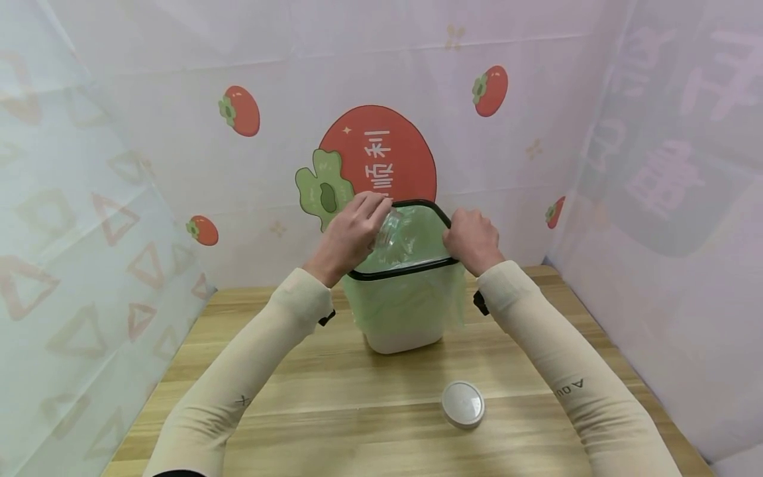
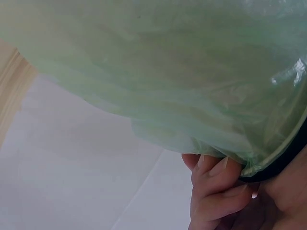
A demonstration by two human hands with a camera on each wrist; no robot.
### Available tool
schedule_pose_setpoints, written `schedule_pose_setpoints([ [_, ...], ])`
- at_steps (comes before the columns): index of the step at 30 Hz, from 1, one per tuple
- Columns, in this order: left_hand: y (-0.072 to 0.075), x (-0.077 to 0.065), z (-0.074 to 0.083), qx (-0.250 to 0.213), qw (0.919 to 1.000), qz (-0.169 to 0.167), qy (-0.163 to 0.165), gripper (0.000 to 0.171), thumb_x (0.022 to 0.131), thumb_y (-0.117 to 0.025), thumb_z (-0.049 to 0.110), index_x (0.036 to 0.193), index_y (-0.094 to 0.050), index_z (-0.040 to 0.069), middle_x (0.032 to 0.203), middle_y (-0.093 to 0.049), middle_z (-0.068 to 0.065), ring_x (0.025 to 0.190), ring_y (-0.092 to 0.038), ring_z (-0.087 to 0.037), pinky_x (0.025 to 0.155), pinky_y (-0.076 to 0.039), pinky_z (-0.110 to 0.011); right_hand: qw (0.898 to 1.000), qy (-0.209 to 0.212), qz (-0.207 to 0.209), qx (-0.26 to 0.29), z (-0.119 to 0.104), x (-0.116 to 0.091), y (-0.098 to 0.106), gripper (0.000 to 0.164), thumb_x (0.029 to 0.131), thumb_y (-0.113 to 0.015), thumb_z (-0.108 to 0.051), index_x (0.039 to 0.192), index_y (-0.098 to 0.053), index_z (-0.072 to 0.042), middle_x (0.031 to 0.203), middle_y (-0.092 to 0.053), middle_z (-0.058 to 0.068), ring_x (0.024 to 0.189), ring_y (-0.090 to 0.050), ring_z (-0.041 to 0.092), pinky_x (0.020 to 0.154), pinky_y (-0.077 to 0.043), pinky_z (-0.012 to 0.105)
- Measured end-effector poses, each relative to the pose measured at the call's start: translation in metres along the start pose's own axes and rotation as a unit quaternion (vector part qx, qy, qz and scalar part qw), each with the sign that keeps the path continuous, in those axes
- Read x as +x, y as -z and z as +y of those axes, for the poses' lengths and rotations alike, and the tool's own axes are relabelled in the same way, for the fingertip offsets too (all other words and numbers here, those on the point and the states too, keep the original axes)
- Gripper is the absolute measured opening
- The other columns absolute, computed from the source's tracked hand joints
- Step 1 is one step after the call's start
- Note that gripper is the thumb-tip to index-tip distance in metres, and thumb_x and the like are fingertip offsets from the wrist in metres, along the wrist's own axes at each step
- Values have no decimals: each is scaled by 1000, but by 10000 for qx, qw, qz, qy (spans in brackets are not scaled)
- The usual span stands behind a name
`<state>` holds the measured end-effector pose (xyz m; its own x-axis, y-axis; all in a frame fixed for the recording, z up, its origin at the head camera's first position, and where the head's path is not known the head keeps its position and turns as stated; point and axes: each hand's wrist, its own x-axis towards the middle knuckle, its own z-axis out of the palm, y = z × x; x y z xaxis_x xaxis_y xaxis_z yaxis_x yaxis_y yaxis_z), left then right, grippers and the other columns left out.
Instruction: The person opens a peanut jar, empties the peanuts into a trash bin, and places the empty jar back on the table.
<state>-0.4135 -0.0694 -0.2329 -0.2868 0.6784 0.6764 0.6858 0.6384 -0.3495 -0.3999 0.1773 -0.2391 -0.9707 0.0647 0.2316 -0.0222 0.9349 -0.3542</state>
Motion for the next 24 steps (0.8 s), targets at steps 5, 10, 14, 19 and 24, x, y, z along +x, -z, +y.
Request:
schedule_pose_setpoints([
  [5,1,0,1,-16,10000,-52,-2,33,101,-62,-3,134,-62,-4,129,-67,-17,124,-62,-32,109,-55,-37,10000,-8,-3,-31,-1,-1,1,28,98,-53,-16,71,-55,-9,83,-66,19,69,-59,29,54,-50,45],
  [10,3,1,1,-20,10000,-39,-12,31,102,-61,-2,133,-62,-3,128,-67,-17,124,-61,-32,109,-55,-37,10000,27,27,-63,-1,-1,0,28,98,-54,-16,72,-57,-7,85,-68,20,70,-59,29,55,-52,47],
  [14,6,2,0,104,9999,60,-61,28,103,-57,-4,130,-63,-2,126,-67,-17,122,-62,-32,106,-57,-37,10000,40,36,-79,0,-1,-1,27,98,-53,-16,75,-60,-5,88,-70,23,72,-63,32,57,-54,49],
  [19,13,7,-3,402,9987,256,-164,20,105,-56,-3,123,-64,-2,124,-69,-17,119,-64,-32,103,-60,-38,9999,59,76,-103,-1,0,0,25,98,-54,-17,80,-64,-3,97,-72,28,83,-72,42,63,-58,55],
  [24,21,12,-7,676,9969,281,-281,25,104,-58,-3,129,-65,-4,129,-69,-19,120,-65,-34,103,-60,-39,9998,75,64,-143,-1,0,0,25,98,-52,-15,77,-60,-4,92,-70,25,76,-67,36,58,-55,51],
])
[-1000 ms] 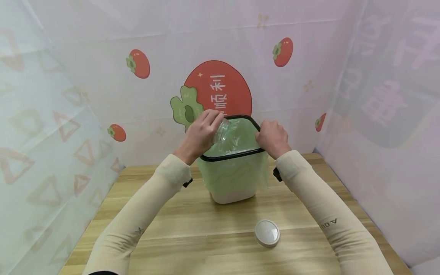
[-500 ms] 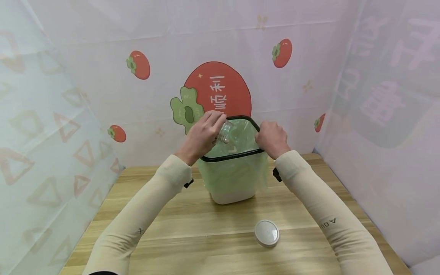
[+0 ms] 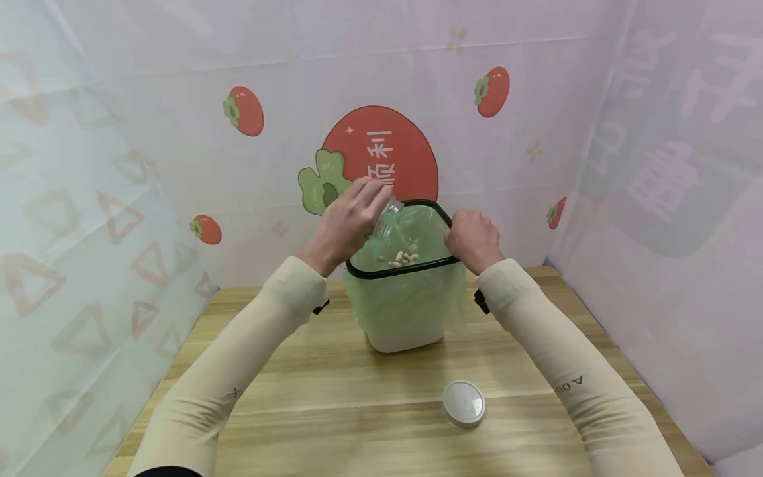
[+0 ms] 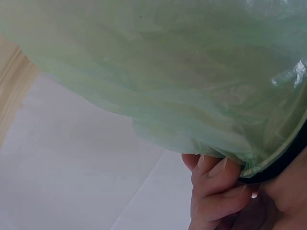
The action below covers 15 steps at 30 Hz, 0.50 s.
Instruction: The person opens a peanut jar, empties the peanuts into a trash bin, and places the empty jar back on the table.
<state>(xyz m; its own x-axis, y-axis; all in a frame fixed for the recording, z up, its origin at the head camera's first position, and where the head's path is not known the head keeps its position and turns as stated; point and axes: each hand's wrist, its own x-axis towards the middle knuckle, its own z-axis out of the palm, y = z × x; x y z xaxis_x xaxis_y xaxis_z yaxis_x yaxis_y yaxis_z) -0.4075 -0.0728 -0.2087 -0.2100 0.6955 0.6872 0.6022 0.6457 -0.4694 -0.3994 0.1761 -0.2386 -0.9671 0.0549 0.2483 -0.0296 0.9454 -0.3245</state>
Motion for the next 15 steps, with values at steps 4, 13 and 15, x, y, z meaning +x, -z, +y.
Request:
schedule_pose_setpoints([
  [4,2,3,-1,94,9999,-16,-140,26,104,-59,-2,129,-64,-3,131,-68,-20,123,-64,-34,106,-58,-39,10000,-8,-2,-23,0,0,1,26,98,-52,-14,74,-58,-6,89,-69,24,73,-62,33,56,-53,48],
  [13,-6,-10,6,71,9980,-478,-402,27,102,-63,-3,129,-62,-2,129,-68,-17,123,-65,-32,108,-57,-37,10000,-44,13,46,1,1,0,26,98,-54,-15,75,-60,-6,90,-70,23,75,-66,35,56,-54,49],
  [15,-6,-10,6,96,9982,-470,-373,27,102,-63,-2,129,-63,-1,129,-68,-17,123,-65,-32,107,-57,-37,10000,-41,-2,52,1,1,-1,26,98,-54,-16,74,-59,-6,89,-70,23,74,-66,34,56,-54,49],
])
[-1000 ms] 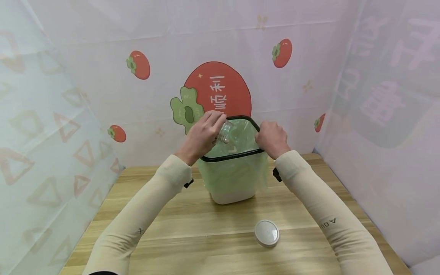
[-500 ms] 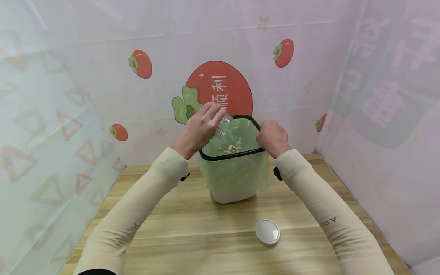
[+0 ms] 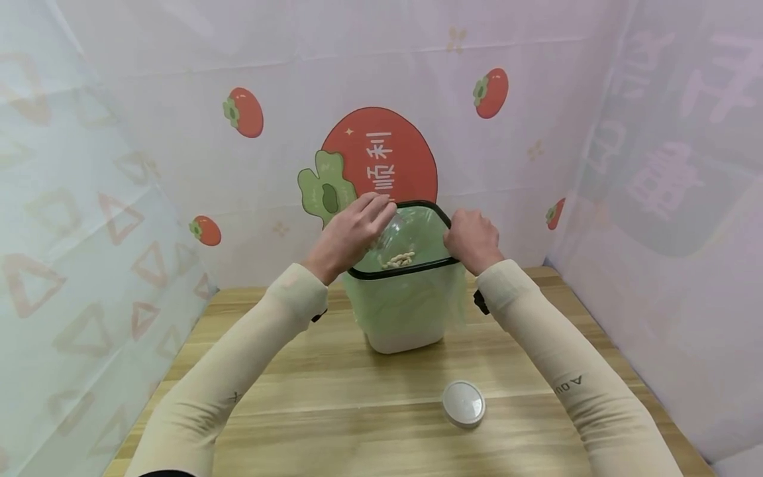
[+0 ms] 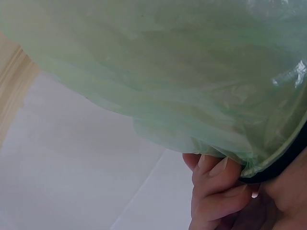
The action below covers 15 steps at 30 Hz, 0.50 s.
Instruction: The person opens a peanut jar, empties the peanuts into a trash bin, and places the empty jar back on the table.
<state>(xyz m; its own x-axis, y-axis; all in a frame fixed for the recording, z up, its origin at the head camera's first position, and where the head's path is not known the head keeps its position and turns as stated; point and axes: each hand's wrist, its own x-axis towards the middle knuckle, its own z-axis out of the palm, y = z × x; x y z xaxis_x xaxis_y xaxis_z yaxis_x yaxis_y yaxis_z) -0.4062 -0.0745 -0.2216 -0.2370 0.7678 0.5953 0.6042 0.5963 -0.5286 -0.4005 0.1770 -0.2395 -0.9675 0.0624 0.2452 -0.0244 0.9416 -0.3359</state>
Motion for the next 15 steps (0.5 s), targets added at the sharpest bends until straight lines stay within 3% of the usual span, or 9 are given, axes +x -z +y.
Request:
schedule_pose_setpoints([
  [7,9,6,-10,-66,9998,144,105,22,103,-63,1,125,-63,-1,129,-68,-18,125,-64,-33,108,-57,-38,10000,27,8,-68,-2,1,0,26,98,-55,-16,75,-59,-5,90,-70,24,76,-67,36,58,-55,50],
  [15,6,0,-3,8,9997,-150,-184,27,104,-61,-1,130,-62,-1,130,-67,-17,124,-65,-31,109,-56,-36,9999,68,37,-88,-2,1,-1,27,98,-55,-15,73,-58,-6,88,-69,23,74,-66,34,57,-54,50],
])
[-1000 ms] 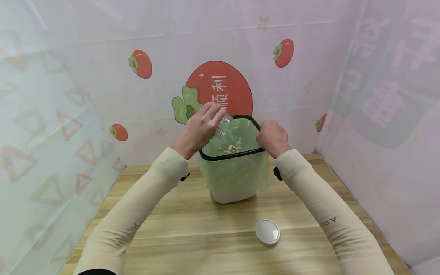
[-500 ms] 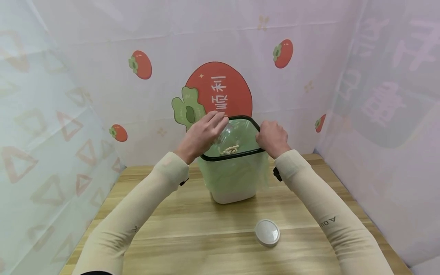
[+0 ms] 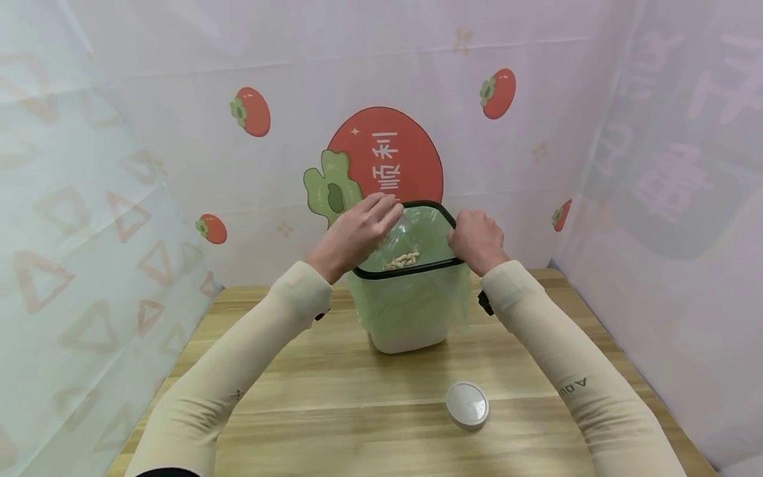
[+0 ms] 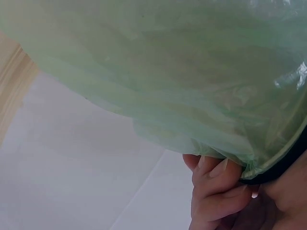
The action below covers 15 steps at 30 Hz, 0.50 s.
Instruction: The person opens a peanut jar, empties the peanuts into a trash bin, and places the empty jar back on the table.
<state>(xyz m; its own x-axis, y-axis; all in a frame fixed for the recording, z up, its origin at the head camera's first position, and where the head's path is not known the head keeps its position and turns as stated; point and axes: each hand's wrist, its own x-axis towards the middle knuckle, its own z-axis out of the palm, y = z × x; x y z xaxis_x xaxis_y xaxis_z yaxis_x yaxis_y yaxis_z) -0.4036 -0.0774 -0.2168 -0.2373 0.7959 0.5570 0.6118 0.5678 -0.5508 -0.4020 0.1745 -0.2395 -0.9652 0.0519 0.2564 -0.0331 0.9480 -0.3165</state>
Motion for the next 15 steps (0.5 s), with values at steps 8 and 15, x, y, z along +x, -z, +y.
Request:
schedule_pose_setpoints([
  [8,13,7,-13,271,9995,172,84,29,102,-64,-3,131,-63,-1,130,-67,-17,124,-64,-33,105,-59,-38,10000,14,-57,46,-1,0,-2,26,98,-55,-17,75,-62,-5,89,-70,24,76,-68,37,58,-56,51],
  [15,11,10,-7,320,9987,-76,-384,36,98,-68,-5,133,-62,1,132,-67,-17,128,-64,-33,111,-55,-39,10000,-15,18,-5,0,0,-1,27,98,-56,-16,75,-63,-4,90,-71,25,78,-70,37,59,-56,51],
])
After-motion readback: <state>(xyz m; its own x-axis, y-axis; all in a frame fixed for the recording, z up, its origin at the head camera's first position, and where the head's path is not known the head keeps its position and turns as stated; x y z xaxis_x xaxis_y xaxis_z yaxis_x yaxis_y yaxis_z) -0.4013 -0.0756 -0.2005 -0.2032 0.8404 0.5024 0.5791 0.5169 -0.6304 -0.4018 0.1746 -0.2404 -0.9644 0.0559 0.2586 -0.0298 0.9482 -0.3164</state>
